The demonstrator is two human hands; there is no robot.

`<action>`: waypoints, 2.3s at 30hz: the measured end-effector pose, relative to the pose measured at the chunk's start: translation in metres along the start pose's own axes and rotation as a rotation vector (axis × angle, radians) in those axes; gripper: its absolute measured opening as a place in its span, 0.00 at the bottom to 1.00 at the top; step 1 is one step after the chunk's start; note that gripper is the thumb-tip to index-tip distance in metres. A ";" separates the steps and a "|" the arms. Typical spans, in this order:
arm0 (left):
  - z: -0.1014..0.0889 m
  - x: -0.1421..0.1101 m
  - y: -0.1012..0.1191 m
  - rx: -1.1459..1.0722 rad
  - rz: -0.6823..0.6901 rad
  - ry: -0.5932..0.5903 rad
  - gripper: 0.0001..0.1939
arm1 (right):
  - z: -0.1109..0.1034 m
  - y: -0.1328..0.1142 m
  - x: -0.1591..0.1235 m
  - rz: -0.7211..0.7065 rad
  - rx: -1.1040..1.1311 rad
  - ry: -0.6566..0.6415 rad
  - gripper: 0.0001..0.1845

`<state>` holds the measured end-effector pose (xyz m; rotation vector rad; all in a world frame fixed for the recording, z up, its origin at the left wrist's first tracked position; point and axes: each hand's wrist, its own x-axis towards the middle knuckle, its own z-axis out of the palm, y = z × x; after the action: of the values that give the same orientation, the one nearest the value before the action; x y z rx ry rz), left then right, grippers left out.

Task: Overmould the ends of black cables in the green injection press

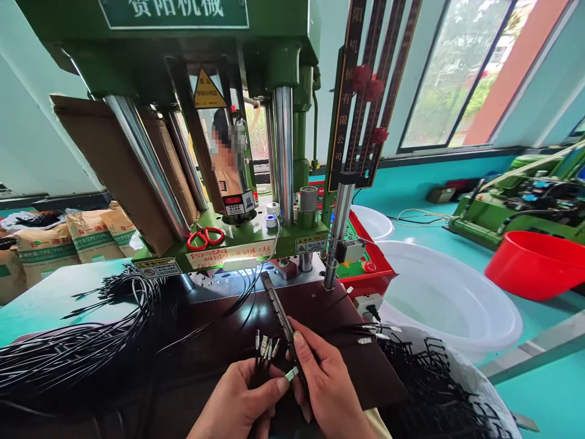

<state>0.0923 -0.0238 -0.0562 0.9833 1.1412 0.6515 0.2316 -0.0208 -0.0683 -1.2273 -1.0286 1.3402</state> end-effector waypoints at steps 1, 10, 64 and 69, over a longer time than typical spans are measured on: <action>0.000 0.000 0.001 0.001 -0.004 0.005 0.15 | 0.000 0.000 0.000 -0.005 -0.014 -0.006 0.29; 0.007 0.001 0.003 -0.010 0.011 0.066 0.19 | 0.002 0.006 -0.003 -0.048 -0.167 0.013 0.32; -0.003 0.009 0.007 0.039 0.072 0.059 0.14 | -0.009 0.001 -0.001 0.062 0.059 -0.029 0.31; -0.002 0.012 0.003 0.016 0.081 -0.010 0.16 | -0.009 0.000 -0.002 0.053 -0.016 -0.062 0.33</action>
<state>0.0949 -0.0117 -0.0590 1.0496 1.1034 0.7025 0.2403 -0.0228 -0.0687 -1.2398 -1.0585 1.4208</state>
